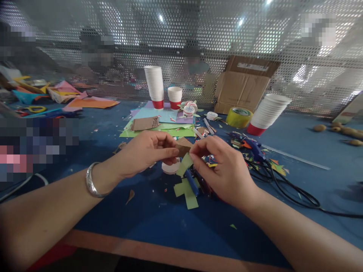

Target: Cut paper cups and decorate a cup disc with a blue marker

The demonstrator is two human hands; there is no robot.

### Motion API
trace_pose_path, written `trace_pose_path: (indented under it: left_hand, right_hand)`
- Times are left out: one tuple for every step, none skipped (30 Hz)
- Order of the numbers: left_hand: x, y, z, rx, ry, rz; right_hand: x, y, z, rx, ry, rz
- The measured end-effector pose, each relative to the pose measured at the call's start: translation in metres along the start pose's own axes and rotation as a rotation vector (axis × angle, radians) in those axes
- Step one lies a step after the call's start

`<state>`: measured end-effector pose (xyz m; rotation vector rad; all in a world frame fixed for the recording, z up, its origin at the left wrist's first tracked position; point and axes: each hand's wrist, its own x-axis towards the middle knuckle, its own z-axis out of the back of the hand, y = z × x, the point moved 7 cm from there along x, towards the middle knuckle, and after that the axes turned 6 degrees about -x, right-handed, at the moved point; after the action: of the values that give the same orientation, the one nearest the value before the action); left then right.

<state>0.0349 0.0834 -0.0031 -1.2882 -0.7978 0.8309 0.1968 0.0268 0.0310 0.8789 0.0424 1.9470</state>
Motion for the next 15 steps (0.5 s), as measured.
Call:
trace_pose_path:
  left_hand:
    - [0.0, 0.001, -0.003, -0.013, 0.021, 0.005]
    - [-0.001, 0.002, -0.005, -0.028, 0.04, 0.011]
    - [-0.001, 0.003, -0.007, -0.042, 0.055, 0.022]
    - [-0.002, 0.005, -0.009, -0.051, 0.068, 0.037]
    - [-0.002, 0.006, -0.011, -0.057, 0.075, 0.056]
    - [-0.003, 0.007, -0.012, -0.059, 0.078, 0.075]
    - [-0.003, 0.007, -0.012, -0.06, 0.081, 0.092]
    - [-0.004, 0.008, -0.013, -0.059, 0.082, 0.105]
    - [-0.004, 0.007, -0.014, -0.06, 0.084, 0.114]
    - [-0.005, 0.007, -0.015, -0.062, 0.087, 0.12]
    - [-0.005, 0.006, -0.016, -0.066, 0.093, 0.125]
    - [-0.005, 0.005, -0.017, -0.069, 0.099, 0.131]
    - [-0.006, 0.005, -0.018, -0.072, 0.103, 0.138]
    - [-0.006, 0.004, -0.019, -0.073, 0.107, 0.145]
    - [-0.006, 0.004, -0.02, -0.072, 0.111, 0.151]
  right_hand:
    - [0.0, -0.002, 0.002, -0.002, -0.025, -0.018]
    - [0.0, -0.003, 0.004, -0.003, -0.04, -0.032]
    - [0.0, -0.004, 0.004, -0.002, -0.045, -0.042]
    - [0.0, -0.005, 0.004, 0.004, -0.046, -0.05]
    - [0.0, -0.006, 0.003, 0.014, -0.048, -0.056]
    - [-0.001, -0.007, 0.003, 0.025, -0.051, -0.062]
    - [-0.001, -0.009, 0.003, 0.033, -0.057, -0.07]
    - [-0.001, -0.01, 0.003, 0.036, -0.064, -0.079]
    - [-0.001, -0.011, 0.003, 0.034, -0.071, -0.087]
    - [-0.001, -0.012, 0.004, 0.028, -0.075, -0.095]
    - [-0.001, -0.012, 0.004, 0.021, -0.081, -0.103]
    - [-0.001, -0.013, 0.005, 0.017, -0.087, -0.111]
    - [-0.001, -0.013, 0.006, 0.016, -0.093, -0.117]
    - [-0.001, -0.013, 0.006, 0.017, -0.097, -0.121]
    - [-0.001, -0.013, 0.006, 0.019, -0.102, -0.121]
